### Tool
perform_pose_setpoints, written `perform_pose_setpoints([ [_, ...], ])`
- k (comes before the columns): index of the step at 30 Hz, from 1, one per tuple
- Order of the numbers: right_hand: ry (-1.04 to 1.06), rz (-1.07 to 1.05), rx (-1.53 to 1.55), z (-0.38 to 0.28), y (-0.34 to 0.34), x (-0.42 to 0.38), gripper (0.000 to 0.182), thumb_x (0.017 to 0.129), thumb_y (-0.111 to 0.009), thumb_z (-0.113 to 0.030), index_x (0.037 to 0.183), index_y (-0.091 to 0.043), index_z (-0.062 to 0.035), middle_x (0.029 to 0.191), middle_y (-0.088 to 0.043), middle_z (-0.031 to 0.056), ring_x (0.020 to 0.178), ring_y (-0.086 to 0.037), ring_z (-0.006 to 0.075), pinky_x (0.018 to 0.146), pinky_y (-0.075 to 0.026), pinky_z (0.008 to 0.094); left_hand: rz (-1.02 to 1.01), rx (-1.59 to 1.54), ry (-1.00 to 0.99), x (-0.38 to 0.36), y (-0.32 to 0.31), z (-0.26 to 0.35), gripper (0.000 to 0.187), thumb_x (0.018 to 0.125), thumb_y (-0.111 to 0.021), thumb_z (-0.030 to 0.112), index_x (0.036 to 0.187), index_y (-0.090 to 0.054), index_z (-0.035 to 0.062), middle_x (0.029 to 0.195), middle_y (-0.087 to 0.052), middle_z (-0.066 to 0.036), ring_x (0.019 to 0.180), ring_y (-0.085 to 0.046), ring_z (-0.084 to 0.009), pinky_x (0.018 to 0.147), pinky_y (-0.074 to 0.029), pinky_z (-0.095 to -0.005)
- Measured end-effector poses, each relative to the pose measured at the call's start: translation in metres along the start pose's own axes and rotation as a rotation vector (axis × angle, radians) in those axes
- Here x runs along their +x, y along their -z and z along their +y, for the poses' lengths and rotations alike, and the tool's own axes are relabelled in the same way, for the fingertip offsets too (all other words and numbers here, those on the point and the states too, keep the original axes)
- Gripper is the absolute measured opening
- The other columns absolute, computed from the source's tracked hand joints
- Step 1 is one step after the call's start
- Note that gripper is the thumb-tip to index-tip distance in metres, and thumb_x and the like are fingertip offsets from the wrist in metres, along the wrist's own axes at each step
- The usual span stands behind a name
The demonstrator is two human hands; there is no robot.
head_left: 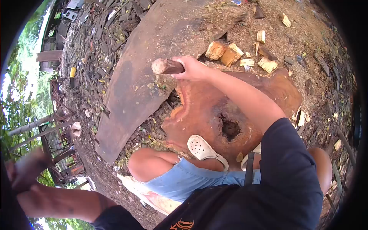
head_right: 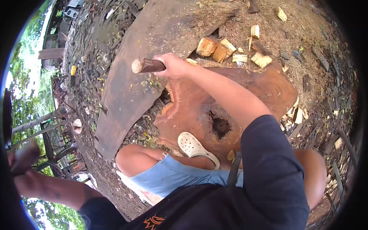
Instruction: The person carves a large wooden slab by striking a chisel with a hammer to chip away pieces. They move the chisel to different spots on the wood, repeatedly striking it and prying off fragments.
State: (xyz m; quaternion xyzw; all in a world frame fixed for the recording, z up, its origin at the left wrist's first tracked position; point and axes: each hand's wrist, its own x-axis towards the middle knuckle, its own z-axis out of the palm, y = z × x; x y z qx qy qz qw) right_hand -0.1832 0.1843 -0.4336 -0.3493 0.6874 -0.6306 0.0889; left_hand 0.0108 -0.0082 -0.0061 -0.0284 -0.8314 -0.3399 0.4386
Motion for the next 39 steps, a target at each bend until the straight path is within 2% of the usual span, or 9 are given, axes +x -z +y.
perform_pose_setpoints([
  [3,-0.064,-0.032,0.105,-0.008,-0.023,-0.017,0.031,0.073,-0.069,-0.016,0.096,-0.057,-0.0004,0.077,-0.062,0.0143,0.069,-0.06,0.025,0.065,-0.049,0.0342,-0.112,-0.175,-0.129,0.006,-0.014,0.004,0.02,0.086,-0.046,0.014,0.072,-0.054,0.0011,0.064,-0.05,-0.007,0.061,-0.05,-0.016,0.058,-0.044,-0.0281],
  [5,-0.171,-0.091,0.204,-0.002,-0.02,-0.013,0.031,0.073,-0.069,-0.015,0.098,-0.056,-0.0003,0.076,-0.062,0.0121,0.069,-0.06,0.0212,0.059,-0.05,0.0327,0.024,-0.19,-0.118,-0.076,-0.072,-0.02,0.02,0.086,-0.046,0.009,0.07,-0.055,0.002,0.065,-0.055,-0.01,0.061,-0.053,-0.0185,0.063,-0.047,-0.0291],
  [6,-0.229,-0.112,0.255,-0.001,-0.021,-0.013,0.031,0.074,-0.069,-0.015,0.098,-0.056,-0.0002,0.076,-0.062,0.011,0.068,-0.06,0.0193,0.057,-0.05,0.0319,-0.006,0.071,-0.143,-0.113,-0.097,-0.028,0.02,0.085,-0.043,0.008,0.071,-0.054,0.0007,0.062,-0.054,-0.011,0.061,-0.053,-0.0221,0.064,-0.048,-0.0301],
  [7,-0.168,-0.071,0.251,0.003,-0.021,-0.012,0.032,0.074,-0.069,-0.014,0.1,-0.056,-0.0002,0.075,-0.061,0.0084,0.068,-0.059,0.0142,0.05,-0.05,0.0297,-0.049,-0.069,0.088,-0.141,-0.106,-0.033,0.01,0.083,-0.048,0.008,0.084,-0.05,-0.0009,0.061,-0.053,-0.01,0.057,-0.053,-0.0197,0.059,-0.047,-0.0289],
  [9,-0.134,-0.076,0.213,0.007,-0.017,-0.009,0.033,0.075,-0.069,-0.015,0.102,-0.056,-0.0007,0.076,-0.061,0.0087,0.068,-0.058,0.0145,0.054,-0.05,0.0302,-0.106,-0.112,0.427,-0.189,-0.114,-0.051,0.038,0.078,-0.059,0.008,0.109,-0.04,-0.0048,0.06,-0.052,-0.009,0.05,-0.051,-0.0152,0.05,-0.045,-0.0267],
  [12,-0.123,-0.109,0.159,0.007,-0.015,-0.005,0.03,0.076,-0.069,-0.016,0.099,-0.056,0.0004,0.076,-0.061,0.0063,0.068,-0.055,0.0126,0.065,-0.048,0.0297,-0.197,-0.295,0.906,-0.214,-0.114,-0.059,0.039,0.083,-0.058,0.015,0.112,-0.041,-0.0048,0.066,-0.048,-0.008,0.052,-0.049,-0.0146,0.047,-0.042,-0.0266],
  [14,-0.156,-0.093,0.185,0.002,-0.009,0.0,0.024,0.078,-0.068,-0.014,0.089,-0.056,0.0026,0.072,-0.059,0.0017,0.068,-0.051,0.0078,0.066,-0.046,0.0277,-0.132,-0.359,0.896,-0.211,-0.112,-0.068,0.038,0.082,-0.059,0.014,0.11,-0.04,-0.0055,0.065,-0.048,-0.009,0.051,-0.049,-0.0157,0.047,-0.043,-0.0275],
  [20,-0.134,0.006,0.16,-0.004,0.0,-0.003,0.025,0.08,-0.07,-0.018,0.085,-0.055,0.0017,0.07,-0.053,-0.0007,0.067,-0.047,0.0081,0.063,-0.043,0.0273,-0.008,-0.451,0.847,-0.199,-0.099,-0.067,0.034,0.085,-0.056,0.013,0.109,-0.041,-0.0039,0.066,-0.048,-0.008,0.051,-0.049,-0.0158,0.046,-0.044,-0.0269],
  [39,-0.071,0.043,0.153,0.001,-0.003,-0.005,0.025,0.08,-0.069,-0.018,0.086,-0.056,0.0023,0.069,-0.053,-0.0001,0.066,-0.046,0.0092,0.062,-0.042,0.0272,-0.052,-0.492,0.926,-0.2,-0.103,-0.066,0.038,0.084,-0.058,0.014,0.11,-0.039,-0.0048,0.067,-0.047,-0.009,0.051,-0.049,-0.0157,0.046,-0.043,-0.0266],
])
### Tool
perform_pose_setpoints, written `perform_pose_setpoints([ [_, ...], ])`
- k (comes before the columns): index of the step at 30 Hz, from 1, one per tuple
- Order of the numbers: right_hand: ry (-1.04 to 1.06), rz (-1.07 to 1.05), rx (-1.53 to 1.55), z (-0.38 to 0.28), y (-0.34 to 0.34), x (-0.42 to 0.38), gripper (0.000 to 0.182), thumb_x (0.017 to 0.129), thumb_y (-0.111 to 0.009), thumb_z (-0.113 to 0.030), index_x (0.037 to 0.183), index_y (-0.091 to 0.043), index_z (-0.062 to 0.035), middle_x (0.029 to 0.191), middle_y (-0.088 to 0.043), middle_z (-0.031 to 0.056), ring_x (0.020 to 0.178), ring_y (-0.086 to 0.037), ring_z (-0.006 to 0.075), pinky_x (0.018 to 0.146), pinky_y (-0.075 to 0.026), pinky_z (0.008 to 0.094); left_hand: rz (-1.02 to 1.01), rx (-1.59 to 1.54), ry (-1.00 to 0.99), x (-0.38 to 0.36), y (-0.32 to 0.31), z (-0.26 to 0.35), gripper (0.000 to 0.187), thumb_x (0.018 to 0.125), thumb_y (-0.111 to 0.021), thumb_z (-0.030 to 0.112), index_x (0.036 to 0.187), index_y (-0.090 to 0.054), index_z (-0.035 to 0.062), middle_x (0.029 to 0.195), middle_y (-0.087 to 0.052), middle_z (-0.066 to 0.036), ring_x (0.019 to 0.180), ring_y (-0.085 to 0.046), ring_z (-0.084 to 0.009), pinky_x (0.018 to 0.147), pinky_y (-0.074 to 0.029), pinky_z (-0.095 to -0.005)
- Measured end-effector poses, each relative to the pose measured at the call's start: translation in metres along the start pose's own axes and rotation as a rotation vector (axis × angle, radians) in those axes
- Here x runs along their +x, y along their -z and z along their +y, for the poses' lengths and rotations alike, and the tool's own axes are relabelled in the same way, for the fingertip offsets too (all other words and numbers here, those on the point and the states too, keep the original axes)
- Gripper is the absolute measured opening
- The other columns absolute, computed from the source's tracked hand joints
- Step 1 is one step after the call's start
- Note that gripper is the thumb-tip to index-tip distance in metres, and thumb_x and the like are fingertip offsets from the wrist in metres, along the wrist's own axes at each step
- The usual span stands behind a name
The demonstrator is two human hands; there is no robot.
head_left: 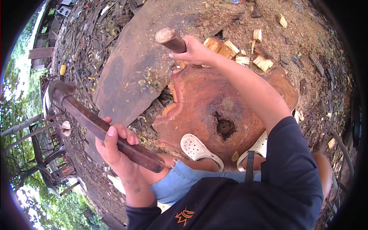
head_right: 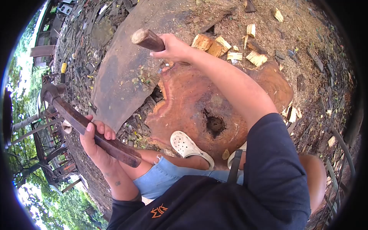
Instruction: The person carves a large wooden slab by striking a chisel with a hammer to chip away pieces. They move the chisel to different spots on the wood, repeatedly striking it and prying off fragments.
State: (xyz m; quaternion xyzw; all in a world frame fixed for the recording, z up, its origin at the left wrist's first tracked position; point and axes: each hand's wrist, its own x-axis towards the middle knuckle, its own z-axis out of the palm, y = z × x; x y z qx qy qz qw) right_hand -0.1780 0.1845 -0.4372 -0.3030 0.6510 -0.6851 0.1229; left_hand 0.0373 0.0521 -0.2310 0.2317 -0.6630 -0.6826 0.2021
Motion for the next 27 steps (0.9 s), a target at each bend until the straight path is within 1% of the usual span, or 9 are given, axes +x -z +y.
perform_pose_setpoints([
  [3,-0.086,-0.067,-0.058,-0.002,0.004,0.001,0.028,0.078,-0.07,-0.017,0.091,-0.058,0.0044,0.076,-0.063,0.0071,0.071,-0.053,0.0109,0.071,-0.047,0.029,-0.012,0.001,0.004,-0.001,0.0,0.0,0.037,0.084,-0.058,0.014,0.109,-0.039,-0.0048,0.067,-0.047,-0.009,0.051,-0.05,-0.0155,0.046,-0.043,-0.0265],
  [9,-0.092,-0.087,-0.032,0.001,0.0,0.002,0.029,0.077,-0.07,-0.018,0.091,-0.058,0.0046,0.075,-0.063,0.0076,0.07,-0.053,0.0117,0.07,-0.047,0.029,0.0,0.006,0.019,0.001,-0.001,-0.001,0.037,0.084,-0.057,0.014,0.109,-0.039,-0.0049,0.066,-0.047,-0.008,0.052,-0.05,-0.0158,0.047,-0.044,-0.0272],
  [12,-0.004,-0.063,0.005,0.003,-0.003,0.002,0.023,0.08,-0.068,-0.015,0.077,-0.05,-0.0002,0.063,-0.048,-0.0025,0.059,-0.041,0.0074,0.055,-0.038,0.0259,-0.006,0.02,0.03,0.002,-0.003,-0.001,0.036,0.082,-0.059,0.013,0.108,-0.04,-0.0048,0.068,-0.049,-0.008,0.052,-0.05,-0.0154,0.048,-0.044,-0.0271],
  [15,-0.099,-0.124,-0.017,-0.006,0.004,-0.001,0.022,0.08,-0.068,-0.014,0.077,-0.051,-0.0003,0.063,-0.048,-0.003,0.059,-0.041,0.0074,0.054,-0.038,0.0264,-0.013,0.153,-0.018,0.006,-0.001,-0.009,0.036,0.08,-0.061,0.011,0.106,-0.041,-0.0045,0.069,-0.051,-0.008,0.054,-0.051,-0.015,0.049,-0.044,-0.0264],
  [20,0.008,-0.147,0.102,-0.004,0.004,-0.003,0.018,0.08,-0.067,-0.012,0.082,-0.053,0.0,0.068,-0.054,-0.0016,0.061,-0.046,0.0076,0.058,-0.042,0.0266,-0.167,0.275,0.077,0.008,-0.005,0.017,0.039,0.077,-0.065,0.01,0.106,-0.044,-0.0054,0.065,-0.053,-0.007,0.049,-0.051,-0.0134,0.046,-0.043,-0.0245],
  [22,0.086,-0.174,0.062,0.016,0.002,0.0,0.016,0.08,-0.066,-0.01,0.086,-0.055,0.0005,0.073,-0.058,-0.0005,0.066,-0.051,0.0071,0.064,-0.045,0.0258,-0.126,0.453,-0.075,0.012,-0.008,0.052,0.045,0.075,-0.067,0.015,0.107,-0.044,-0.0069,0.06,-0.051,-0.005,0.049,-0.051,-0.0118,0.045,-0.042,-0.0242],
  [25,0.003,-0.185,0.095,0.001,0.004,-0.004,0.017,0.081,-0.066,-0.009,0.089,-0.055,0.0014,0.076,-0.059,0.0001,0.069,-0.051,0.0063,0.064,-0.047,0.0259,0.091,0.424,-0.619,0.018,-0.023,0.105,0.043,0.081,-0.057,0.022,0.109,-0.041,-0.0078,0.063,-0.041,-0.002,0.055,-0.042,-0.0099,0.052,-0.035,-0.0209],
  [26,-0.053,-0.212,0.145,-0.001,0.003,-0.004,0.018,0.08,-0.066,-0.009,0.089,-0.055,0.0017,0.076,-0.059,0.0003,0.07,-0.052,0.0063,0.064,-0.047,0.0262,-0.079,0.214,-0.607,0.026,-0.008,0.135,0.034,0.085,-0.051,0.018,0.105,-0.04,-0.006,0.066,-0.036,-0.002,0.06,-0.039,-0.0104,0.054,-0.036,-0.0239],
  [27,-0.108,-0.235,0.193,-0.001,0.002,-0.003,0.018,0.08,-0.065,-0.008,0.09,-0.054,0.002,0.076,-0.059,0.0005,0.07,-0.052,0.0063,0.065,-0.048,0.0264,-0.134,0.173,-0.727,0.035,-0.008,0.154,0.019,0.086,-0.049,0.015,0.094,-0.043,-0.0027,0.065,-0.033,-0.001,0.061,-0.036,-0.011,0.056,-0.036,-0.0254],
])
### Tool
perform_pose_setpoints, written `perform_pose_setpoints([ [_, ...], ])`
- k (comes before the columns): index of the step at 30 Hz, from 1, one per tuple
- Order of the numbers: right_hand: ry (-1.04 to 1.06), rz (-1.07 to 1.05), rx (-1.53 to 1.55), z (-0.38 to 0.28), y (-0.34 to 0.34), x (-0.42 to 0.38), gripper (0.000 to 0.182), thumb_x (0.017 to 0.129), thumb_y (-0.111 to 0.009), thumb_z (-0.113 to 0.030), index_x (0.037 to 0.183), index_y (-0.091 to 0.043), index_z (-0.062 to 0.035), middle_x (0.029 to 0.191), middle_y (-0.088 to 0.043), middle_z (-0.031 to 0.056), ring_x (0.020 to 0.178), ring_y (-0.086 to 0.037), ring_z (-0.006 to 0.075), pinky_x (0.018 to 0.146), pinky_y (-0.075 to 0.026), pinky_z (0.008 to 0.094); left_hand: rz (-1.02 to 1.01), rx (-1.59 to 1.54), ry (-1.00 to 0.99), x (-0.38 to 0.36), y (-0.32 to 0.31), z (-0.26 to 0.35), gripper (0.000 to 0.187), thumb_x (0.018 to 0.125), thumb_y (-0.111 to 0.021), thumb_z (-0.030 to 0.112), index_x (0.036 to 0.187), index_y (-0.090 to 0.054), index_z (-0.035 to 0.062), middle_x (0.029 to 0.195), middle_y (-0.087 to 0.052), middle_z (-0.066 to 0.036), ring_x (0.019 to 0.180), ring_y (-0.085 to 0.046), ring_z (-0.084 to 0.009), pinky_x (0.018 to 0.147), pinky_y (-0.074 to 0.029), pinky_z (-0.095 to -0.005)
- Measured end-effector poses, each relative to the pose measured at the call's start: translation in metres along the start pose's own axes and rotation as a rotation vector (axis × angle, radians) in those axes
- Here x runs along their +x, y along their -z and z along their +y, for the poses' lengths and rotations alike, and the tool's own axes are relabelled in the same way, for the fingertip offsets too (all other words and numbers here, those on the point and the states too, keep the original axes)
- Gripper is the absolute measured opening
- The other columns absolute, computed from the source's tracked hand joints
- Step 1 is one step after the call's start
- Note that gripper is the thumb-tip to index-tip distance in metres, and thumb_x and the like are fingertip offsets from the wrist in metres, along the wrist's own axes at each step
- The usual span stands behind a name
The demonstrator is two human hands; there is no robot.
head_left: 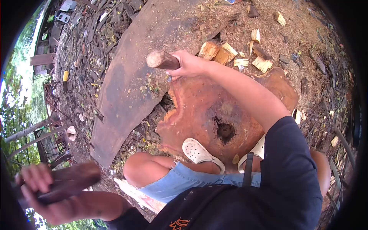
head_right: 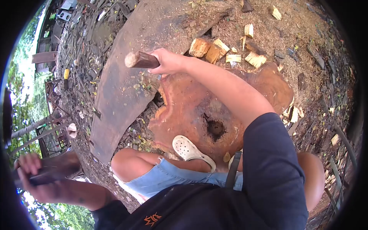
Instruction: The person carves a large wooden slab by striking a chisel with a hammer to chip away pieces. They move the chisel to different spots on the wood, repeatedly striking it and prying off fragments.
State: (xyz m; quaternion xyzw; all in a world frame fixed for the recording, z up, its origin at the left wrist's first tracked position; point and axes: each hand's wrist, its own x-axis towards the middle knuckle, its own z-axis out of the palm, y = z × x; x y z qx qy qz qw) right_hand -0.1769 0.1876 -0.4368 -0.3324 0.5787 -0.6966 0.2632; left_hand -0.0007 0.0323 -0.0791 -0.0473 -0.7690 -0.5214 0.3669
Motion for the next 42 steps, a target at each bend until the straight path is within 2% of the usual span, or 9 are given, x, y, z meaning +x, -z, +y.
perform_pose_setpoints([
  [6,0.043,0.032,-0.039,0.012,0.003,0.004,0.027,0.075,-0.066,-0.01,0.098,-0.056,-0.0002,0.072,-0.06,0.0052,0.064,-0.053,0.0104,0.06,-0.048,0.0302,-0.23,0.815,0.132,-0.151,-0.075,-0.134,0.014,0.073,-0.055,0.002,0.086,-0.053,-0.0026,0.061,-0.054,-0.007,0.051,-0.053,-0.0143,0.052,-0.045,-0.0272],
  [7,0.021,0.036,-0.018,0.013,-0.001,0.001,0.027,0.075,-0.067,-0.01,0.098,-0.056,-0.0002,0.072,-0.06,0.0052,0.064,-0.053,0.0102,0.06,-0.048,0.0301,-0.547,0.641,0.689,-0.16,-0.064,-0.156,0.014,0.072,-0.055,0.003,0.085,-0.052,-0.0019,0.062,-0.054,-0.005,0.049,-0.052,-0.0125,0.046,-0.043,-0.0277],
  [10,0.019,0.072,-0.038,0.011,0.009,-0.002,0.025,0.076,-0.067,-0.011,0.097,-0.056,-0.0021,0.071,-0.058,0.0024,0.065,-0.053,0.0085,0.058,-0.049,0.029,-0.455,0.57,1.024,-0.114,-0.061,-0.112,0.014,0.07,-0.058,0.003,0.08,-0.049,-0.0009,0.069,-0.051,-0.005,0.065,-0.05,-0.011,0.054,-0.041,-0.0272],
  [19,0.077,0.025,-0.067,0.013,-0.007,-0.001,0.023,0.078,-0.066,-0.013,0.095,-0.056,-0.0019,0.07,-0.059,0.0026,0.057,-0.055,0.0095,0.051,-0.052,0.027,0.071,0.253,-0.201,0.042,0.029,0.01,0.038,0.074,-0.061,0.019,0.101,-0.054,-0.0063,0.081,-0.058,-0.017,0.072,-0.059,-0.0176,0.067,-0.046,-0.0276],
  [22,0.169,0.073,-0.134,0.021,-0.013,0.002,0.022,0.077,-0.067,-0.014,0.091,-0.056,-0.0012,0.068,-0.059,0.0035,0.056,-0.055,0.0095,0.05,-0.05,0.027,0.038,0.746,-0.193,-0.06,-0.027,-0.072,0.038,0.071,-0.064,0.019,0.098,-0.056,-0.0066,0.087,-0.06,-0.022,0.077,-0.061,-0.0236,0.071,-0.047,-0.0319],
  [25,0.009,0.037,0.018,0.012,-0.018,-0.009,0.022,0.076,-0.067,-0.012,0.092,-0.056,-0.0016,0.069,-0.058,0.0032,0.058,-0.054,0.01,0.053,-0.048,0.0284,-0.476,0.692,0.437,-0.154,-0.06,-0.137,0.038,0.068,-0.068,0.019,0.094,-0.058,-0.0069,0.093,-0.062,-0.027,0.082,-0.063,-0.0296,0.074,-0.049,-0.0362],
  [29,0.049,0.074,-0.042,0.03,-0.021,-0.002,0.023,0.075,-0.068,-0.011,0.093,-0.057,-0.0009,0.07,-0.058,0.0033,0.059,-0.053,0.0093,0.054,-0.048,0.0288,-0.372,1.03,0.49,-0.078,-0.013,-0.054,0.029,0.081,-0.054,0.017,0.101,-0.057,-0.0033,0.082,-0.058,-0.012,0.066,-0.057,-0.0164,0.056,-0.047,-0.027],
  [38,-0.033,0.078,0.016,0.014,-0.011,-0.003,0.023,0.075,-0.067,-0.011,0.093,-0.058,-0.0003,0.069,-0.058,0.0049,0.061,-0.055,0.0105,0.053,-0.048,0.0291,0.09,0.595,-0.241,-0.011,-0.016,-0.033,0.02,0.072,-0.06,0.013,0.082,-0.055,-0.0034,0.067,-0.056,-0.006,0.06,-0.054,-0.013,0.054,-0.044,-0.0282],
  [42,-0.021,0.093,0.084,0.029,-0.008,0.004,0.024,0.076,-0.066,-0.009,0.097,-0.059,-0.0007,0.074,-0.062,0.0054,0.068,-0.058,0.0101,0.051,-0.053,0.029,-0.545,0.673,0.813,-0.148,-0.066,-0.124,0.021,0.066,-0.064,0.01,0.076,-0.053,-0.0045,0.064,-0.058,-0.006,0.06,-0.055,-0.0135,0.055,-0.044,-0.0302],
])
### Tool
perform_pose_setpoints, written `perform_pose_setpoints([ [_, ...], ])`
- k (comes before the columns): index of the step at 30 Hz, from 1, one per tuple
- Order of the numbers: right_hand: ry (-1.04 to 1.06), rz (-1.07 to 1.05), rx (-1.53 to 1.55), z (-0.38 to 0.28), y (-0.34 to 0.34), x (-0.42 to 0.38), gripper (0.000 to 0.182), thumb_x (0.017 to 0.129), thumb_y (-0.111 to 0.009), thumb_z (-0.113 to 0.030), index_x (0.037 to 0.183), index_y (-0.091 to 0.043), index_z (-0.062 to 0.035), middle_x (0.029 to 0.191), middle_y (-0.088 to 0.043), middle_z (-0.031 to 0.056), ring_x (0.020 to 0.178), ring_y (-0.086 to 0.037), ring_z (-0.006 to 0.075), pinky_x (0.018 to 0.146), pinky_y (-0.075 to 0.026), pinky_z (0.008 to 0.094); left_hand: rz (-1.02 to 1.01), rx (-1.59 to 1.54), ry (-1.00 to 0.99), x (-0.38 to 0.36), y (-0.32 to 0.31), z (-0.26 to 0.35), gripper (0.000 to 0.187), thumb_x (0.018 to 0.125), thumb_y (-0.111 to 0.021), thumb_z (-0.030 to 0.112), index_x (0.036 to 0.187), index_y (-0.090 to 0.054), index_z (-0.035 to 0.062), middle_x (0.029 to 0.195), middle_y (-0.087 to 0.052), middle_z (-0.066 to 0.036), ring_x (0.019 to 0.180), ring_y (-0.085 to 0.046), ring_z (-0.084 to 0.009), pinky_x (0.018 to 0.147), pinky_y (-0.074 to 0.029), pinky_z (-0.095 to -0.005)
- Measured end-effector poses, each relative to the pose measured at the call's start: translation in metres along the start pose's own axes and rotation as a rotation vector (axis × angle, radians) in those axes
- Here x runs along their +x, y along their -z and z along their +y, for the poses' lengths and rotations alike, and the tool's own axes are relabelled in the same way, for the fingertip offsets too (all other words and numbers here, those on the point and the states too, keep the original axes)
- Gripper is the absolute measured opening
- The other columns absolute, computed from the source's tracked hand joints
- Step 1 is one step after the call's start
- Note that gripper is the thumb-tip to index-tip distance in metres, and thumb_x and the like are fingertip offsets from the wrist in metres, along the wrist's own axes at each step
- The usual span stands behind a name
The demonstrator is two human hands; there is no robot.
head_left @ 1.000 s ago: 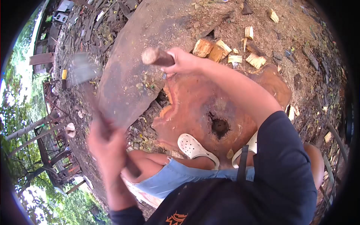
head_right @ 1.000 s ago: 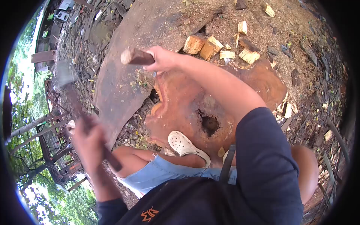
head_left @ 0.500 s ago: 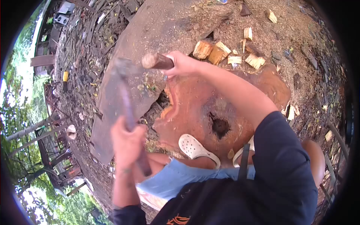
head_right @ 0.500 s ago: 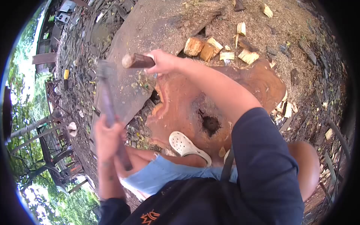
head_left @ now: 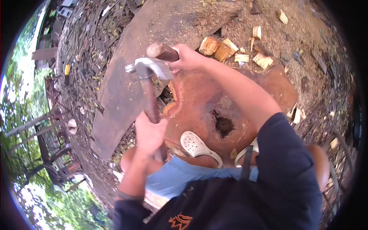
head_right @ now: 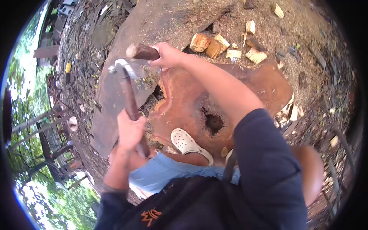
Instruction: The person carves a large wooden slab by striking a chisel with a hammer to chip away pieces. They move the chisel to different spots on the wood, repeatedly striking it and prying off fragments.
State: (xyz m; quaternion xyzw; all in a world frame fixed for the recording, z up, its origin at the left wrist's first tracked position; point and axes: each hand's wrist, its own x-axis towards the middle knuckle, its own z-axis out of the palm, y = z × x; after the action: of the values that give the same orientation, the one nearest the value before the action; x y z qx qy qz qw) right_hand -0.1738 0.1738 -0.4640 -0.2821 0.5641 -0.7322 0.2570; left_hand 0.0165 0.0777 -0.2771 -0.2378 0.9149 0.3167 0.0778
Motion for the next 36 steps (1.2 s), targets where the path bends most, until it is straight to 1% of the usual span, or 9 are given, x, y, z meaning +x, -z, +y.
perform_pose_setpoints([
  [2,0.044,0.084,-0.109,-0.01,0.003,-0.004,0.03,0.075,-0.068,-0.012,0.1,-0.057,0.0016,0.08,-0.064,0.0094,0.074,-0.06,0.0111,0.054,-0.054,0.029,-0.151,-0.092,0.245,-0.004,0.05,0.041,0.019,0.066,-0.062,0.007,0.076,-0.053,-0.0055,0.062,-0.056,-0.007,0.058,-0.054,-0.0128,0.052,-0.044,-0.03],
  [10,-0.017,0.049,0.004,-0.014,-0.001,-0.002,0.023,0.075,-0.067,-0.009,0.093,-0.057,0.0008,0.066,-0.059,0.0044,0.055,-0.055,0.0091,0.053,-0.048,0.0268,0.606,-0.427,-0.727,-0.041,0.266,0.112,0.017,0.089,-0.046,0.018,0.094,-0.051,0.0026,0.071,-0.046,-0.003,0.061,-0.043,-0.0103,0.062,-0.04,-0.0225],
  [14,-0.011,0.065,0.001,-0.011,-0.002,-0.002,0.021,0.075,-0.066,-0.008,0.092,-0.057,0.0003,0.063,-0.057,0.0029,0.054,-0.054,0.0086,0.052,-0.047,0.0276,0.933,0.0,-0.676,-0.015,0.154,0.072,0.01,0.089,-0.045,0.011,0.086,-0.053,0.0059,0.088,-0.054,-0.007,0.082,-0.052,-0.015,0.075,-0.043,-0.0286],
  [17,0.008,0.114,0.033,-0.006,0.001,-0.001,0.022,0.073,-0.068,-0.009,0.09,-0.057,0.0009,0.064,-0.056,0.0025,0.056,-0.053,0.0095,0.054,-0.046,0.0292,0.118,0.262,0.068,0.015,0.014,0.028,0.04,0.067,-0.071,0.019,0.097,-0.053,-0.0024,0.068,-0.059,-0.005,0.057,-0.054,-0.0194,0.052,-0.045,-0.0354],
  [20,0.004,0.113,-0.122,0.0,0.0,-0.002,0.021,0.073,-0.068,-0.008,0.088,-0.057,0.0015,0.065,-0.057,0.002,0.057,-0.052,0.0076,0.053,-0.046,0.028,-0.231,-0.31,0.174,0.021,0.03,0.035,0.024,0.072,-0.062,0.007,0.09,-0.051,-0.0035,0.059,-0.051,-0.003,0.045,-0.049,-0.0124,0.041,-0.04,-0.0266],
  [30,-0.016,0.122,-0.037,-0.01,-0.002,-0.005,0.019,0.073,-0.067,-0.005,0.088,-0.058,0.002,0.068,-0.057,0.0018,0.061,-0.053,0.0076,0.058,-0.046,0.0274,0.866,-0.741,-0.838,-0.002,0.165,0.132,0.014,0.084,-0.049,0.015,0.074,-0.043,0.0073,0.061,-0.035,0.0,0.056,-0.042,-0.0093,0.054,-0.037,-0.0226],
  [32,0.026,0.137,-0.108,-0.015,-0.002,-0.004,0.02,0.072,-0.068,-0.004,0.088,-0.057,0.0029,0.07,-0.058,0.0018,0.065,-0.053,0.0073,0.061,-0.046,0.0274,0.716,-0.292,-0.863,0.023,0.088,0.076,0.01,0.083,-0.051,0.012,0.074,-0.049,0.0075,0.062,-0.05,-0.005,0.059,-0.05,-0.0137,0.055,-0.045,-0.0295],
  [34,0.112,0.182,-0.223,-0.016,0.0,-0.006,0.021,0.071,-0.069,-0.005,0.087,-0.058,0.0028,0.069,-0.058,0.0026,0.065,-0.052,0.0071,0.06,-0.045,0.027,0.173,0.278,-0.025,0.018,0.016,0.036,0.011,0.074,-0.063,0.009,0.078,-0.056,0.0011,0.067,-0.058,-0.008,0.057,-0.055,-0.0148,0.054,-0.048,-0.0326],
  [36,-0.035,0.127,-0.188,-0.024,-0.002,-0.014,0.023,0.069,-0.07,-0.005,0.088,-0.059,0.0019,0.069,-0.058,0.0012,0.066,-0.051,0.0064,0.061,-0.045,0.0262,-0.026,-0.008,-0.049,0.024,0.003,0.008,0.019,0.071,-0.065,0.007,0.084,-0.054,-0.0007,0.065,-0.056,-0.006,0.051,-0.053,-0.0104,0.046,-0.045,-0.0283],
])
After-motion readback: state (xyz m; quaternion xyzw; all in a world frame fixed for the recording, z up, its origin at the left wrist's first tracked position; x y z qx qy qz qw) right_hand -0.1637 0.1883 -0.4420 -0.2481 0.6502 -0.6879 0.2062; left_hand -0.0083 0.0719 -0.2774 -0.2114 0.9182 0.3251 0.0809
